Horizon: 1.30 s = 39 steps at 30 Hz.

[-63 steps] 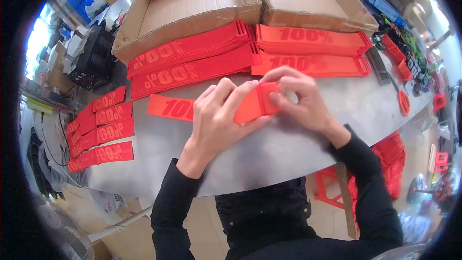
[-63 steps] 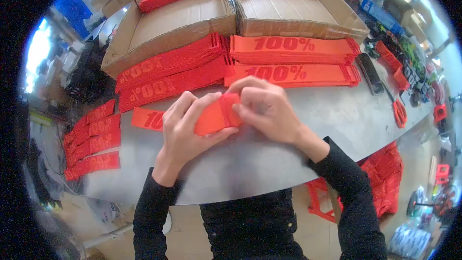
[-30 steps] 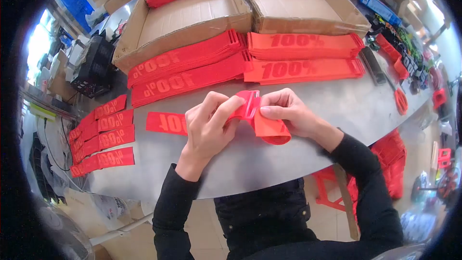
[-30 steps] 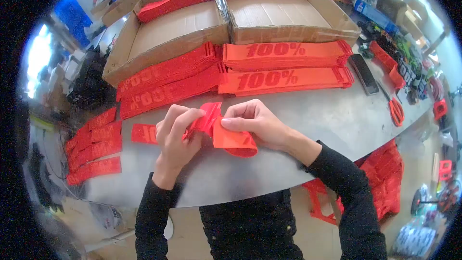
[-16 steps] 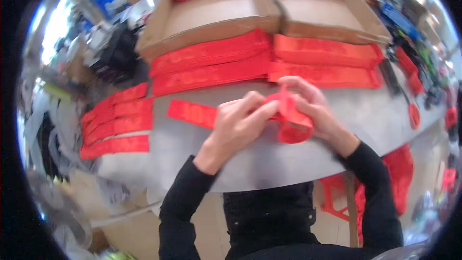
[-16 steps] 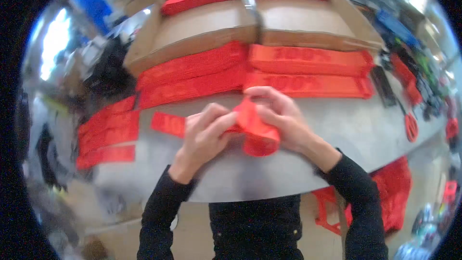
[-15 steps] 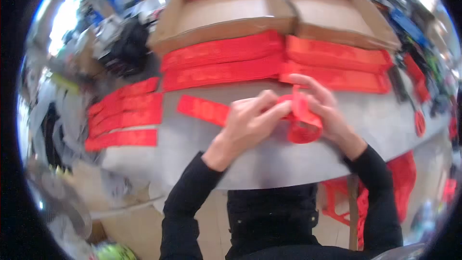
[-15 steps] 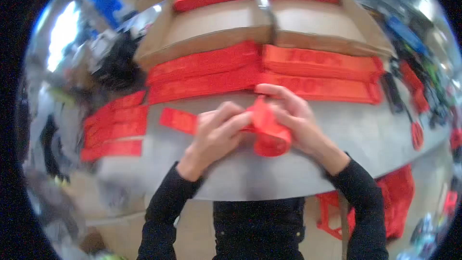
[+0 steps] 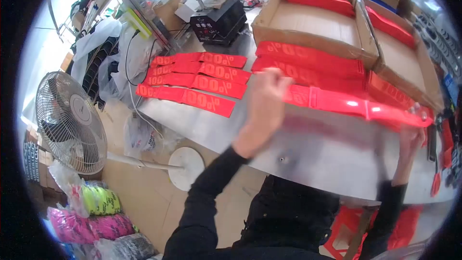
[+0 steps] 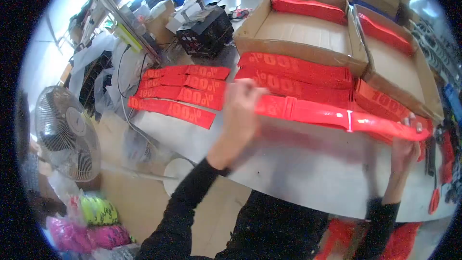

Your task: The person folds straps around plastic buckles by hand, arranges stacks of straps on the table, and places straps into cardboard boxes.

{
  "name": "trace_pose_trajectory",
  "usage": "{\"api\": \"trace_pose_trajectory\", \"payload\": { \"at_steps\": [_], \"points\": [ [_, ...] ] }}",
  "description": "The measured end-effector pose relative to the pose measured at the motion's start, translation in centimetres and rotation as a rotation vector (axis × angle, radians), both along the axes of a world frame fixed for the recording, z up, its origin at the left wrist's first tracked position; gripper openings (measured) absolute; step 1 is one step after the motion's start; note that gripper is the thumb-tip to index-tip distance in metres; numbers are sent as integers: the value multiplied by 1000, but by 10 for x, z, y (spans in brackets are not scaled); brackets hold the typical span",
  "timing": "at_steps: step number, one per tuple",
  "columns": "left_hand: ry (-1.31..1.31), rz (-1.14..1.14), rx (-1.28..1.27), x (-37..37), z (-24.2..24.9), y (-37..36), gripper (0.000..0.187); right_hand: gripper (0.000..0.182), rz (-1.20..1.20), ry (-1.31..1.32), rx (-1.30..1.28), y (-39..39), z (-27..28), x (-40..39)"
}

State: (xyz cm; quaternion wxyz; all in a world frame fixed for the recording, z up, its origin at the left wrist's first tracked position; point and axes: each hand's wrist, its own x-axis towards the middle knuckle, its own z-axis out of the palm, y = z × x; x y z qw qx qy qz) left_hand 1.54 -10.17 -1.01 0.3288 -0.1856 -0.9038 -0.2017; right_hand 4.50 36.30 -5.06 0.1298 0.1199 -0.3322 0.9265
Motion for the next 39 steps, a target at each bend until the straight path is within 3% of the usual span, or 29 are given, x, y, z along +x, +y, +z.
{"api": "trace_pose_trajectory", "payload": {
  "at_steps": [4,9,11,13,14,16,17,19,20,23,25,27,28,30,31,33,36,39],
  "points": [
    [9,82,-228,-8,2,-123,23,30,186,37,-52,-34,-8,-8],
    [178,306,-616,-15,86,-273,30,32,447,45,351,-198,48,-19],
    [-68,433,-733,-9,112,-329,45,32,504,55,539,-248,59,-15],
    [-103,591,-930,-9,81,-411,51,31,495,75,636,-259,48,-12],
    [-94,585,-937,-5,67,-414,51,30,414,66,724,-254,41,-12],
    [-393,925,-766,4,33,-407,61,27,250,38,907,-236,29,-14],
    [-394,919,-764,-4,10,-402,61,24,103,71,989,-221,33,-15],
    [-396,623,-138,-17,-26,-406,67,18,-259,184,1211,-201,51,-18],
    [-412,613,-139,-17,-38,-396,67,15,-470,280,1330,-179,46,-25],
    [-655,841,-418,-30,-74,-348,73,22,-625,14,1439,-112,37,-25],
    [-640,864,-346,-33,-65,-333,74,26,-622,0,1580,-83,29,-24],
    [-575,683,-645,-45,-74,-373,75,33,-561,27,1814,-60,20,-17],
    [-572,653,-658,-31,-63,-382,75,33,-574,-7,1817,-56,19,-12],
    [-372,1057,-478,-34,-11,-255,65,41,-563,63,1839,-67,26,-11],
    [-374,1042,-476,-35,-1,-220,65,41,-570,50,1848,-65,28,-13],
    [-92,163,-64,-44,10,-153,51,39,-545,62,1830,-65,25,-18],
    [-209,-165,-175,-38,24,-7,30,38,-507,61,1816,-66,16,-17],
    [-184,-367,-59,-67,1,68,29,38,-518,47,1801,-60,13,-20]
  ]
}}
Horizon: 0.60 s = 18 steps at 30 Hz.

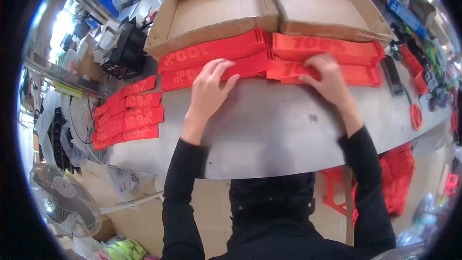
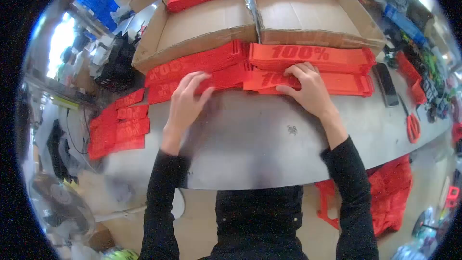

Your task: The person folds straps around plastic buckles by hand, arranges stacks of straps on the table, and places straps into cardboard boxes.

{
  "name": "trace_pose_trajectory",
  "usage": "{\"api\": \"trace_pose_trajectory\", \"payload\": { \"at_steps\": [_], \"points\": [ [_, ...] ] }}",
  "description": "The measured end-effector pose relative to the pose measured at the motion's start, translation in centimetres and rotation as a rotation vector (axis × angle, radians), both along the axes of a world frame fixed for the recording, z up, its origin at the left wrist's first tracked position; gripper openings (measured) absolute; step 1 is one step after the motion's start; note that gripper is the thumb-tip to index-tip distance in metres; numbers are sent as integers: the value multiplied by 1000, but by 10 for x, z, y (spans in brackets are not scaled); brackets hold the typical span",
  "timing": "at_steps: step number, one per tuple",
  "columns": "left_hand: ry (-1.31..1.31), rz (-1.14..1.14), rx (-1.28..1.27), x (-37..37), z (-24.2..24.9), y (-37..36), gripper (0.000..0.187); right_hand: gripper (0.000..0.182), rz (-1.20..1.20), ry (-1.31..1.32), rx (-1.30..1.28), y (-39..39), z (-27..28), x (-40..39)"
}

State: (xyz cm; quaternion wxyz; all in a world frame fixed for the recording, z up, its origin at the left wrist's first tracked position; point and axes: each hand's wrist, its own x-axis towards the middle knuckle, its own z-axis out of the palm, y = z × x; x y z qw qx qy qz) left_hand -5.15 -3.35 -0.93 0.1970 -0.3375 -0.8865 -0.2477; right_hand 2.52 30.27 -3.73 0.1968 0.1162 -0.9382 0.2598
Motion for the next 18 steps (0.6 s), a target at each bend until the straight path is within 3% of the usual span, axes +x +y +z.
{"api": "trace_pose_trajectory", "payload": {
  "at_steps": [6,8,11,15,18],
  "points": [
    [3,-84,-115,-23,-15,24,31,28,-121,120,-208,0,0,4],
    [-58,-76,-47,-24,-17,23,30,25,-153,164,-263,-6,4,8],
    [-172,-33,102,-25,-16,20,29,27,-72,384,-440,-21,11,14],
    [-133,-69,274,-20,-3,16,25,36,183,286,-366,-63,5,20],
    [140,-8,256,-15,0,11,24,34,278,144,-255,-96,9,18]
  ]
}}
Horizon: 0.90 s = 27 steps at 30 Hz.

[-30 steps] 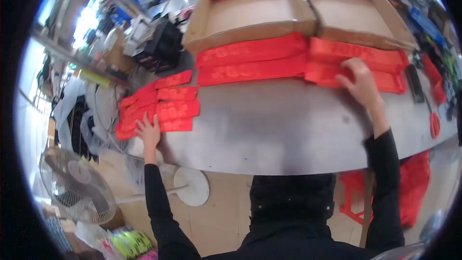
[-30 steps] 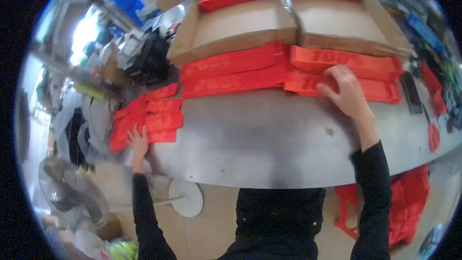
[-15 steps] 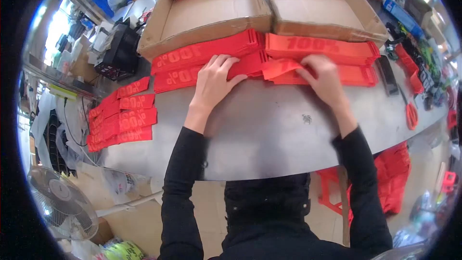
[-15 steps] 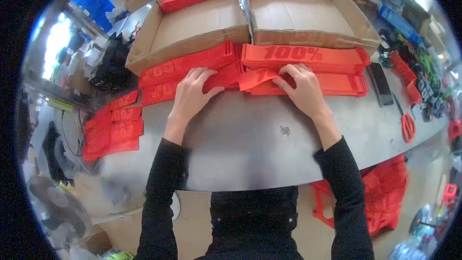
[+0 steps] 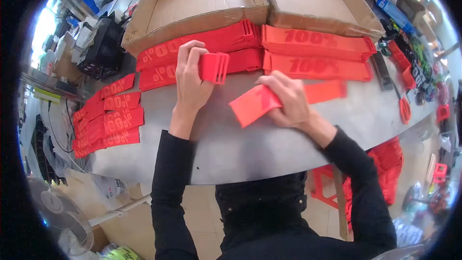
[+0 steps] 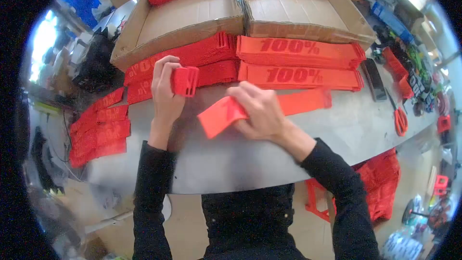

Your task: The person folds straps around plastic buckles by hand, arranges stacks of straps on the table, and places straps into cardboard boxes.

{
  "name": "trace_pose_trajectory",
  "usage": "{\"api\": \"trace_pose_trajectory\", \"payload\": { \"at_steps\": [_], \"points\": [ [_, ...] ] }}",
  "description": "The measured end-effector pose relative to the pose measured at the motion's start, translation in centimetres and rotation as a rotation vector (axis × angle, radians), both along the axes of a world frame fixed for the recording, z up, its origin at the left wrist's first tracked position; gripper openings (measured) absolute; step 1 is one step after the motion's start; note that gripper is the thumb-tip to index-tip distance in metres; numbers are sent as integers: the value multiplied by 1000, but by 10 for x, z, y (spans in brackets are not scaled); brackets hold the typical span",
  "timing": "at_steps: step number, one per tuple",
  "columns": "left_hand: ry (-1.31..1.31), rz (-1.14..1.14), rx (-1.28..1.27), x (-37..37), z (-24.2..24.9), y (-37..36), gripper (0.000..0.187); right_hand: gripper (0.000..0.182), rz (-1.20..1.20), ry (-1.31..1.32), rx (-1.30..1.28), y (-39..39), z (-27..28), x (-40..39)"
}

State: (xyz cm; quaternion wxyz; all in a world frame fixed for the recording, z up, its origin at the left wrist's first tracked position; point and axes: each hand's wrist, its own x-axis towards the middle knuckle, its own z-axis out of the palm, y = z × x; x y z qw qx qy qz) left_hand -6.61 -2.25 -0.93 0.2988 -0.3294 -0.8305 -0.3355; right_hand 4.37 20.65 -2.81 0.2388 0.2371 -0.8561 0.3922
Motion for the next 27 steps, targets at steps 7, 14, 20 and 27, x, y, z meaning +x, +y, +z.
{"api": "trace_pose_trajectory", "payload": {
  "at_steps": [7,14,20,27],
  "points": [
    [-234,-197,131,19,0,2,39,25,136,-432,-624,-24,-14,-18],
    [-273,-289,7,43,10,19,52,14,332,-861,-1230,-1,1,-16],
    [-241,-394,15,44,12,17,74,20,311,-982,-1239,0,-13,-12],
    [-222,-385,-71,44,11,17,71,20,382,-940,-1296,2,-5,-12]
  ]
}}
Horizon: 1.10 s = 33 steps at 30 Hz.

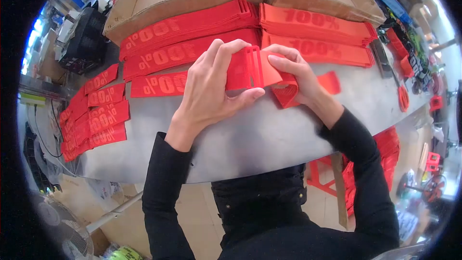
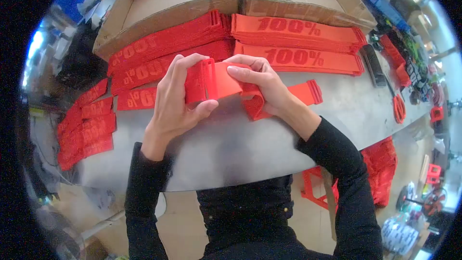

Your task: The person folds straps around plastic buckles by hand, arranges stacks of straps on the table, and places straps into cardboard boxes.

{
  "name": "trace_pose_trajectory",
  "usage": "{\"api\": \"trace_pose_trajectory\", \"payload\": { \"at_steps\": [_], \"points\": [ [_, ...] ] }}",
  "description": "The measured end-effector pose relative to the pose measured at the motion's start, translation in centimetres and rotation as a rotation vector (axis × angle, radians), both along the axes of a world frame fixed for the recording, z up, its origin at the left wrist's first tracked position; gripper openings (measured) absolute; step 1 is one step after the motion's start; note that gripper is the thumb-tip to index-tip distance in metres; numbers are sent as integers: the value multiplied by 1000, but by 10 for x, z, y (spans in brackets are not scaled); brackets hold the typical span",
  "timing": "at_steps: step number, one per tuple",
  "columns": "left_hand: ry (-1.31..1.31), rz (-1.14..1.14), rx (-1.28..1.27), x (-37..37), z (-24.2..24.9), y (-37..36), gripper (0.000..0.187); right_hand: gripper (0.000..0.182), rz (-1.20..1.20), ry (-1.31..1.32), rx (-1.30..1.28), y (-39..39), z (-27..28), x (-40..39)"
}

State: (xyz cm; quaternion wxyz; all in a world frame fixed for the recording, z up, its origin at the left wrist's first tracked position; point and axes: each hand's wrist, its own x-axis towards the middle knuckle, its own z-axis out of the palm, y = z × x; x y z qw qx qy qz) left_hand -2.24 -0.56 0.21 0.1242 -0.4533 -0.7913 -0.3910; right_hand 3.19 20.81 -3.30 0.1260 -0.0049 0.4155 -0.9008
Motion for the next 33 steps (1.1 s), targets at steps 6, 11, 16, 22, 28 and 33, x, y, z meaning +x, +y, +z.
{"api": "trace_pose_trajectory", "payload": {
  "at_steps": [6,11,16,22,28,33],
  "points": [
    [-83,-33,-1,1,-4,-1,76,20,-7,-3,-6,2,-1,1],
    [-158,-38,58,7,-6,1,77,21,3,18,42,2,-4,2],
    [-245,-28,57,10,-4,1,77,21,-71,9,133,-6,-5,3],
    [-283,-6,55,12,-4,3,75,22,-92,22,75,-7,8,5],
    [-234,-34,67,11,-3,4,69,25,-38,43,81,-1,2,5],
    [-270,-113,38,11,-4,6,69,25,-102,186,270,-10,7,3]
  ]
}}
